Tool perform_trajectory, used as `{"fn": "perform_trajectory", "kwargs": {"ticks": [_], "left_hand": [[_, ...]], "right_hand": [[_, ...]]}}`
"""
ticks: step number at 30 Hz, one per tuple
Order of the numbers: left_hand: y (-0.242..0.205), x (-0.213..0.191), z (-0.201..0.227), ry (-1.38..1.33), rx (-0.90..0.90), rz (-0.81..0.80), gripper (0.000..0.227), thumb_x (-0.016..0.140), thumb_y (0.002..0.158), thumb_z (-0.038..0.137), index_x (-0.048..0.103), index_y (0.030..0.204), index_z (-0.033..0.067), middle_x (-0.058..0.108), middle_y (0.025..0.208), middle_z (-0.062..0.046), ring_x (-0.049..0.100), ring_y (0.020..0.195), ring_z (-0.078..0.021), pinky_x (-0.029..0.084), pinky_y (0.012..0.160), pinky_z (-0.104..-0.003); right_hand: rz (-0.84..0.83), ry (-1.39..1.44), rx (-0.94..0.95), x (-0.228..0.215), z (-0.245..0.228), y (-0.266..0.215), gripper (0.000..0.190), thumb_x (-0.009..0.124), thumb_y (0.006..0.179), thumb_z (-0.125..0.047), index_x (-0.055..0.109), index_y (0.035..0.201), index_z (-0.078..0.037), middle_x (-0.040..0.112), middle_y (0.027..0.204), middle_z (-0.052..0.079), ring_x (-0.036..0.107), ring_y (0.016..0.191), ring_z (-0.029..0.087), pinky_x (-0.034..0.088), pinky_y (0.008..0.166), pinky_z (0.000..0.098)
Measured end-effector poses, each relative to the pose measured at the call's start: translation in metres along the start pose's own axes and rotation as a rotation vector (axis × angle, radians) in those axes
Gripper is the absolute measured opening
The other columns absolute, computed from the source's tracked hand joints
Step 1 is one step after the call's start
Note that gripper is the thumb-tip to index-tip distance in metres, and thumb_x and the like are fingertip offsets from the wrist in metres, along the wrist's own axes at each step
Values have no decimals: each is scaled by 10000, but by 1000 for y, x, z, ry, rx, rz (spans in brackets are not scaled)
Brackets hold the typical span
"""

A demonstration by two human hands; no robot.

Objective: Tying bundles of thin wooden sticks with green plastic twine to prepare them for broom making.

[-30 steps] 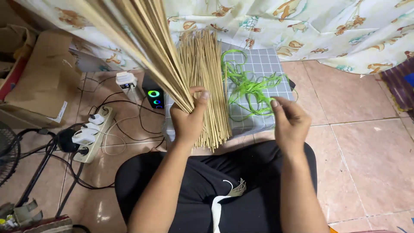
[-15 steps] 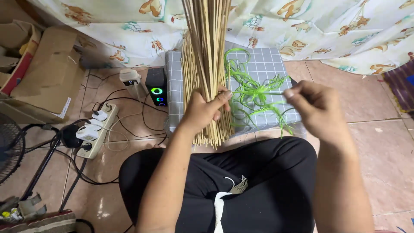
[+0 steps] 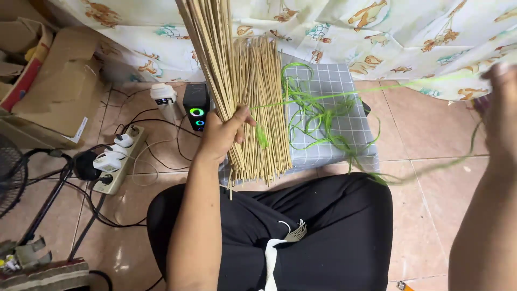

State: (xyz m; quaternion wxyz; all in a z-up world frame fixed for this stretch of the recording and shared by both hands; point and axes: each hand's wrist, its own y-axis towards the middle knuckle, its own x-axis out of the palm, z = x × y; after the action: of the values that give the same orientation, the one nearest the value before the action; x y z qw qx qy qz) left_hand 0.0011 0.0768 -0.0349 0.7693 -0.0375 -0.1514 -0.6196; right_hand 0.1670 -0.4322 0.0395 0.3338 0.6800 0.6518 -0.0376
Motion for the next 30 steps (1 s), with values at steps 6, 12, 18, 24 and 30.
{"fn": "perform_trajectory", "kwargs": {"ticks": [6, 12, 18, 24, 30], "left_hand": [[2, 4, 5, 194, -63, 127, 228, 595, 1014, 199, 630, 1192, 61, 689, 759, -46, 474, 441, -78, 435, 377, -201], [-7, 32, -7, 157, -20, -141, 126, 646, 997, 182, 631, 944, 68, 536, 581, 5, 465, 429, -97, 405, 385, -231], [-8, 25, -19, 144, -30, 22, 282, 730, 973, 289, 683, 883, 26, 586, 525, -70, 494, 355, -103, 455, 392, -243], [-11, 37, 1, 157, 196, 260, 274, 668, 992, 248, 678, 1046, -20, 513, 549, -15, 547, 458, -92, 476, 479, -256], [-6, 41, -26, 288, 272, 297, 275, 792, 925, 250, 707, 1099, 55, 609, 610, -44, 623, 569, -137, 527, 584, -295]], "right_hand": [[110, -1044, -499, 58, -34, -57, 370, 875, 994, -222, 824, 1335, -89, 665, 1328, 226, 603, 1151, 362, 434, 955, 486], [-380, -91, -466, 202, -159, -115, 832, 805, 824, -74, 366, 1528, -18, 389, 1604, 244, 349, 1524, 400, 259, 1270, 504], [-531, 901, 254, 260, -115, -134, 411, 500, 1006, -23, 515, 1413, -78, 462, 642, 29, 424, 496, 127, 372, 429, 227], [263, 958, 268, 249, -81, -153, 128, 519, 1034, -57, 605, 1129, -57, 517, 775, 95, 530, 552, 152, 416, 514, 236], [208, 714, 95, 273, -58, -171, 142, 589, 947, 54, 701, 1034, 62, 664, 879, 179, 678, 630, 242, 535, 564, 313]]}}
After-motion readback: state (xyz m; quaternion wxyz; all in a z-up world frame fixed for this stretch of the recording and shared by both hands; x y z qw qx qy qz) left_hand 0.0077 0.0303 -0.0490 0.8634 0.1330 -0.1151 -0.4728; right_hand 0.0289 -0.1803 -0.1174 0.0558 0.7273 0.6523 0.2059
